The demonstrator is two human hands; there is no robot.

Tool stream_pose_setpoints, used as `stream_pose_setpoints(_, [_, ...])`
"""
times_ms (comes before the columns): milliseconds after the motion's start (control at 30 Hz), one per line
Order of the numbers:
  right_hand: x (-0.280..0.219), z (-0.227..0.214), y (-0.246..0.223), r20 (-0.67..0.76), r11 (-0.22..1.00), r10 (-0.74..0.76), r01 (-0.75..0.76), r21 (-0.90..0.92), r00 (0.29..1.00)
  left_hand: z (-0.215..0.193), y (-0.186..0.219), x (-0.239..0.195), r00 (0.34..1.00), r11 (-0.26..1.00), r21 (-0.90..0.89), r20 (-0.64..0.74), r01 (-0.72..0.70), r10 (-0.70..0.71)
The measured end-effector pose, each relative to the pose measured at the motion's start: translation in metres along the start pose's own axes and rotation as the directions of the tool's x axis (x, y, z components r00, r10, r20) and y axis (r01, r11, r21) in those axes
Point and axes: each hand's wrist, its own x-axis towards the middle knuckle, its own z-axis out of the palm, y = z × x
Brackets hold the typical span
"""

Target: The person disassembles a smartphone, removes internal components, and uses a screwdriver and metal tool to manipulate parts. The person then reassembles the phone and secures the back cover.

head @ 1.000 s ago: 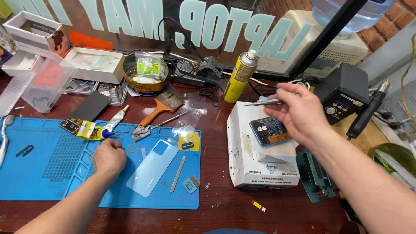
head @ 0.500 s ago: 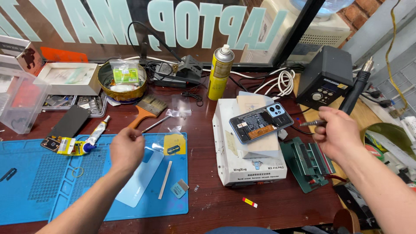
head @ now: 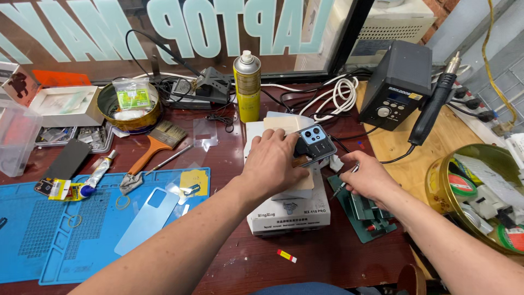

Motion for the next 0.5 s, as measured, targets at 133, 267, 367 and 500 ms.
stream_pose_setpoints(133, [0.002,-0.021,-0.004,-0.024,1.000,-0.023,0.023,0.008,0.999,-0.003,-0.001,0.008,0.999,1.000,-0.021,0.036,0.016,-0.015])
stream_pose_setpoints(267, [-0.001,-0.040,-0.021,-0.095,0.969,-0.071,0.092,0.230,0.993,-0.004,-0.001,0.013,0.999,0.998,-0.036,-0.003,0.046,-0.046])
stream_pose_setpoints(367, [-0.006,-0.052,-0.040,-0.247,0.937,-0.239,0.290,0.196,0.939,-0.007,-0.002,0.015,0.988,0.972,-0.189,-0.042,0.140,-0.151])
stream_pose_setpoints(500, [-0.012,-0.060,-0.065,-0.347,0.788,-0.485,0.573,0.227,0.803,-0.016,-0.016,0.018,0.914,0.815,-0.450,0.011,0.366,-0.405])
